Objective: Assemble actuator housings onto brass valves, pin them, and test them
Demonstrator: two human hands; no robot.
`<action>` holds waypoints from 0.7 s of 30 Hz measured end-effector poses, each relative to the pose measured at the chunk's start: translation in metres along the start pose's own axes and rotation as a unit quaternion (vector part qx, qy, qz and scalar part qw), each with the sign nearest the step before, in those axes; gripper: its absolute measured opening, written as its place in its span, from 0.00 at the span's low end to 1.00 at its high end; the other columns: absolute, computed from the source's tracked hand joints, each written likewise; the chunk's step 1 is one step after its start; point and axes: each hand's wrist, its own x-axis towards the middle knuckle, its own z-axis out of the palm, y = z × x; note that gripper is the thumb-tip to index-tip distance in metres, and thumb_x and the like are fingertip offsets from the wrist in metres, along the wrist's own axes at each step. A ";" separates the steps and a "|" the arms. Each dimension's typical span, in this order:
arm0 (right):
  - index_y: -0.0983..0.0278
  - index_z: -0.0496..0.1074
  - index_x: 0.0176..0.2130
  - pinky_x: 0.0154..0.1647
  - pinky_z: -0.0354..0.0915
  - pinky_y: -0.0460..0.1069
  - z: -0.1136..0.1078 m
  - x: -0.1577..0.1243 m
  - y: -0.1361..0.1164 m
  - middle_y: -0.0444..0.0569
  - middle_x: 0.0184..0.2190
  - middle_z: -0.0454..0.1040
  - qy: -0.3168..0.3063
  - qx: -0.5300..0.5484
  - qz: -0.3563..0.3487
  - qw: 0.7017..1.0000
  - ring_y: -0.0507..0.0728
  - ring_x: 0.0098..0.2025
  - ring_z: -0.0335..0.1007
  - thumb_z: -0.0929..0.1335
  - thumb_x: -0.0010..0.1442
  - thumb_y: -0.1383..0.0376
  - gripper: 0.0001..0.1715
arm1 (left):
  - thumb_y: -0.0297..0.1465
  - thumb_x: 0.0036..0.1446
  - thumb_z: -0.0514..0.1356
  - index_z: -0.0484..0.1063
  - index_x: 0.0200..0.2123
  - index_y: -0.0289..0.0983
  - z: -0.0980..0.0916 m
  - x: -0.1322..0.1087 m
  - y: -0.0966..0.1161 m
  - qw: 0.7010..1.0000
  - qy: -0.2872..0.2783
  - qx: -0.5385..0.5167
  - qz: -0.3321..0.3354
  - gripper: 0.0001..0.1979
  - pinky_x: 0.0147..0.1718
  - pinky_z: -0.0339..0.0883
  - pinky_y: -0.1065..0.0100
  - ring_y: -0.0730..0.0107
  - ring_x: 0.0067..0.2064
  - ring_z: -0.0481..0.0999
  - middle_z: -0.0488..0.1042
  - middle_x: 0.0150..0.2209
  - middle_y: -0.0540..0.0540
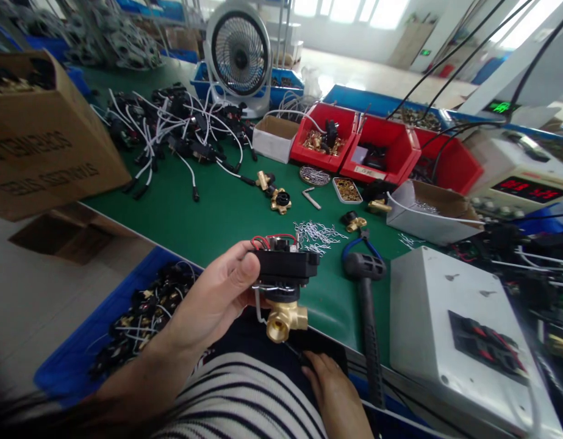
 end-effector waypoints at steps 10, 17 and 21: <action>0.64 0.75 0.49 0.46 0.74 0.56 0.011 0.007 0.003 0.57 0.44 0.79 0.044 0.014 -0.027 0.999 0.61 0.45 0.78 0.59 0.67 0.58 0.22 | 0.46 0.54 0.65 0.64 0.49 0.31 0.003 -0.003 0.008 1.000 0.011 0.010 -0.006 0.28 0.33 0.74 0.68 0.59 0.41 0.79 0.75 0.46 0.36; 0.65 0.74 0.49 0.45 0.75 0.56 0.015 0.010 -0.001 0.58 0.42 0.79 0.069 0.017 -0.042 0.997 0.62 0.45 0.78 0.58 0.68 0.58 0.22 | 0.45 0.56 0.64 0.63 0.49 0.30 0.003 -0.002 0.008 1.000 0.006 -0.008 -0.009 0.27 0.32 0.74 0.67 0.58 0.41 0.79 0.75 0.44 0.37; 0.65 0.75 0.47 0.43 0.75 0.56 0.013 0.011 -0.003 0.58 0.40 0.79 0.072 0.014 -0.050 0.996 0.62 0.43 0.78 0.57 0.69 0.56 0.23 | 0.47 0.54 0.65 0.64 0.49 0.30 0.004 -0.002 0.009 1.000 0.013 -0.007 -0.019 0.29 0.32 0.74 0.65 0.58 0.41 0.79 0.76 0.44 0.36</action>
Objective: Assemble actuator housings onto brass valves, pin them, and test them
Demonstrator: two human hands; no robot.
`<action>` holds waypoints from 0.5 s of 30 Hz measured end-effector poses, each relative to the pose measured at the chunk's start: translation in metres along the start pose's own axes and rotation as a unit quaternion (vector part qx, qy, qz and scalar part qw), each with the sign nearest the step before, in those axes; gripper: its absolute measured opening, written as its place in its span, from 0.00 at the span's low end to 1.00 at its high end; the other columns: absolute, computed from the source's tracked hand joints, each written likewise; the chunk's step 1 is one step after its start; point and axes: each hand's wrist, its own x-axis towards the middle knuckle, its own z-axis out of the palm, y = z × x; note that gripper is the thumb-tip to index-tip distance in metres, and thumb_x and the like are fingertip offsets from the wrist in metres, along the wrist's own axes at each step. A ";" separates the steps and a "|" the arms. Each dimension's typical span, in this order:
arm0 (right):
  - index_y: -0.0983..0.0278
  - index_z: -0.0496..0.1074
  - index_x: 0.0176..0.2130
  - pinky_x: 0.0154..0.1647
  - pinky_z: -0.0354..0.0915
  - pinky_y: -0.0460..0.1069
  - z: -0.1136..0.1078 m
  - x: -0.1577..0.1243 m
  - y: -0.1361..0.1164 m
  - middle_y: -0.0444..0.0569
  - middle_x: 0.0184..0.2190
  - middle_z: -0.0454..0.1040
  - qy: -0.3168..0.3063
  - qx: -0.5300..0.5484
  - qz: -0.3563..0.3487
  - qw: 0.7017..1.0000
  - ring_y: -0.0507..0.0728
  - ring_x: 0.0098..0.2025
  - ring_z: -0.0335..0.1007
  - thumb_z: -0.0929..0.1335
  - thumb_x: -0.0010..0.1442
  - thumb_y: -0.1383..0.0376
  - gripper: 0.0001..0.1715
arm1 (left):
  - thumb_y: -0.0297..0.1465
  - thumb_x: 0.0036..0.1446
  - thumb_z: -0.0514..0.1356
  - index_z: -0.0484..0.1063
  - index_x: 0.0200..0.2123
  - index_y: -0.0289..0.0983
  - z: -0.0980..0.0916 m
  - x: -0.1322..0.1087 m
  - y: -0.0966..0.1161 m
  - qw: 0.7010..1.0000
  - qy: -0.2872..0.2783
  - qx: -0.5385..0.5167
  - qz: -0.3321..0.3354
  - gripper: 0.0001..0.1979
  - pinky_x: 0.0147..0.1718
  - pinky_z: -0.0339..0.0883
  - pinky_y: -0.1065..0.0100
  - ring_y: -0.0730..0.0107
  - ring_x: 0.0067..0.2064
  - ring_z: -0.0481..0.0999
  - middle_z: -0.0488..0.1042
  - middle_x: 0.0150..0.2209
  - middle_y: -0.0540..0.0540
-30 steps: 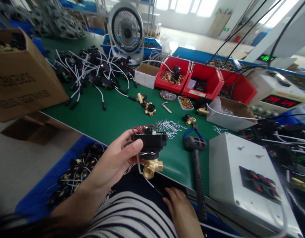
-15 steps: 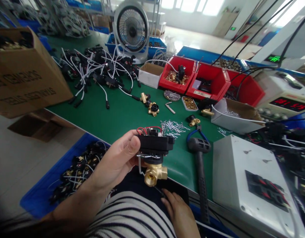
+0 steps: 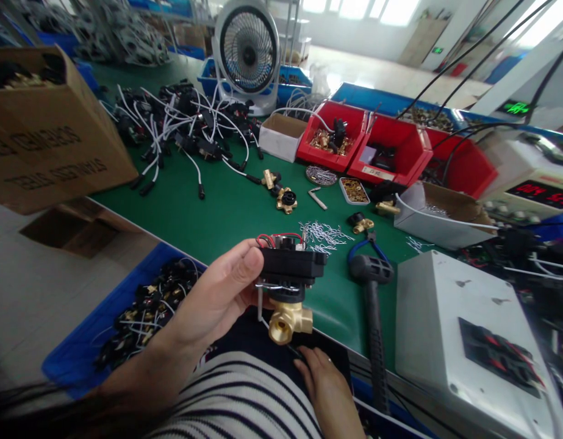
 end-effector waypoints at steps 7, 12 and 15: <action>0.64 0.74 0.46 0.41 0.75 0.53 0.002 0.001 0.002 0.56 0.39 0.78 0.009 -0.005 -0.006 1.000 0.60 0.41 0.78 0.56 0.70 0.57 0.23 | 0.46 0.54 0.65 0.63 0.52 0.30 -0.001 0.002 -0.001 1.000 0.002 -0.007 -0.004 0.30 0.35 0.73 0.65 0.62 0.41 0.77 0.75 0.46 0.36; 0.66 0.74 0.46 0.40 0.75 0.54 0.003 0.001 0.000 0.58 0.39 0.77 0.017 -0.022 -0.012 1.000 0.60 0.40 0.78 0.55 0.70 0.55 0.26 | 0.46 0.53 0.65 0.63 0.51 0.29 -0.001 0.003 -0.001 1.000 0.001 -0.008 -0.005 0.32 0.34 0.73 0.65 0.62 0.41 0.77 0.74 0.45 0.35; 0.66 0.74 0.45 0.38 0.76 0.53 -0.001 0.002 -0.002 0.58 0.38 0.77 0.012 -0.031 -0.028 0.999 0.60 0.38 0.78 0.55 0.70 0.55 0.26 | 0.47 0.53 0.65 0.62 0.53 0.29 -0.001 0.003 0.000 1.000 -0.004 -0.005 -0.007 0.33 0.34 0.73 0.64 0.60 0.41 0.77 0.74 0.46 0.35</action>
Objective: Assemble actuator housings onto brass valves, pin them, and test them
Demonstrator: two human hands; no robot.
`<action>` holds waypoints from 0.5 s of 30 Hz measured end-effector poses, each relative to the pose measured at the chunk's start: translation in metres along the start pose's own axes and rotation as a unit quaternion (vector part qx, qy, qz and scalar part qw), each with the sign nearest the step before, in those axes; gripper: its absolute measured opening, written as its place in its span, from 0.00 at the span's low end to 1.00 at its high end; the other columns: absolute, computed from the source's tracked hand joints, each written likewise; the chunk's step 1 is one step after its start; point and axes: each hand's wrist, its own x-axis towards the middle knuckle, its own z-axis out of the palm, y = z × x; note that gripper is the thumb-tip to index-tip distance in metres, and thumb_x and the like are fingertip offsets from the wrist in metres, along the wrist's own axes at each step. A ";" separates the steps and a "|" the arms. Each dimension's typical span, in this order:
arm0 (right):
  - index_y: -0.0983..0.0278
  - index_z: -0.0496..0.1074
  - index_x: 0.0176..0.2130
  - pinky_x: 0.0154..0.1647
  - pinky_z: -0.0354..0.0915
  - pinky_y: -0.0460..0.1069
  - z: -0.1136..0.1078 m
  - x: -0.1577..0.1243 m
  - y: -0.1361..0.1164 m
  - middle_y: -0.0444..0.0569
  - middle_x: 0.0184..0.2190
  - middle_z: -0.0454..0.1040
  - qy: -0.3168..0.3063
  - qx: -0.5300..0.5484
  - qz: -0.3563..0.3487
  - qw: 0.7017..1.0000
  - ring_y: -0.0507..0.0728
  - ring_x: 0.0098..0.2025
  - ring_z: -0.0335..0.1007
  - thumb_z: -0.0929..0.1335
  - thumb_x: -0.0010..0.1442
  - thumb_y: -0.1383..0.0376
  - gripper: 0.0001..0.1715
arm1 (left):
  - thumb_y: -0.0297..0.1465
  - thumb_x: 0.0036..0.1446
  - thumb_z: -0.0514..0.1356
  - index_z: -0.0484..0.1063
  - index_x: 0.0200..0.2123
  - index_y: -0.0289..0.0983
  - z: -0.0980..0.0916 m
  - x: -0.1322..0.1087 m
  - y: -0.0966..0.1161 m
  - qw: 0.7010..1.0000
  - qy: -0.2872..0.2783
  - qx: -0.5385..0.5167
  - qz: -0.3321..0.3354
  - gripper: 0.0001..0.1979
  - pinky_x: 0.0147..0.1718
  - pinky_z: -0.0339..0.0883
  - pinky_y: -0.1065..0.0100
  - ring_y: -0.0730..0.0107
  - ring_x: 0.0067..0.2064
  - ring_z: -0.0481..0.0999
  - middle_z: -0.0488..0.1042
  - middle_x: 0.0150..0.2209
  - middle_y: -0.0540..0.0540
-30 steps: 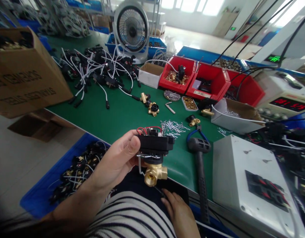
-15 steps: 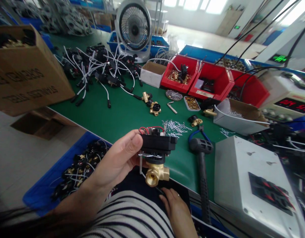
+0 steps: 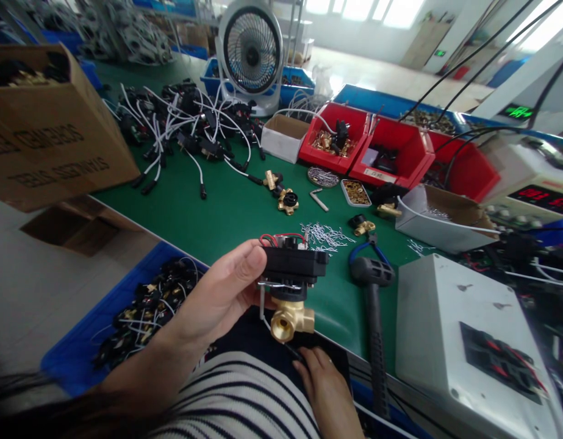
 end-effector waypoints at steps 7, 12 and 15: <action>0.67 0.75 0.45 0.39 0.76 0.55 -0.002 0.002 0.003 0.60 0.38 0.78 0.007 -0.014 -0.022 1.000 0.62 0.40 0.78 0.54 0.70 0.54 0.29 | 0.48 0.55 0.63 0.61 0.54 0.28 -0.003 0.001 -0.002 1.000 -0.008 0.003 0.010 0.33 0.33 0.73 0.64 0.58 0.40 0.78 0.75 0.46 0.33; 0.66 0.75 0.45 0.38 0.76 0.53 -0.002 0.004 0.003 0.58 0.37 0.78 0.000 -0.020 -0.032 0.999 0.60 0.38 0.78 0.54 0.70 0.53 0.29 | 0.49 0.55 0.63 0.62 0.53 0.28 -0.004 0.002 -0.002 1.000 -0.003 0.009 0.009 0.34 0.32 0.74 0.63 0.59 0.39 0.79 0.75 0.45 0.33; 0.66 0.75 0.45 0.37 0.76 0.53 -0.002 0.004 0.002 0.57 0.36 0.77 -0.002 -0.024 -0.033 0.999 0.60 0.38 0.78 0.54 0.70 0.54 0.28 | 0.50 0.53 0.64 0.63 0.52 0.29 -0.004 0.001 -0.001 1.000 0.004 0.003 0.013 0.35 0.31 0.73 0.64 0.59 0.39 0.79 0.75 0.45 0.33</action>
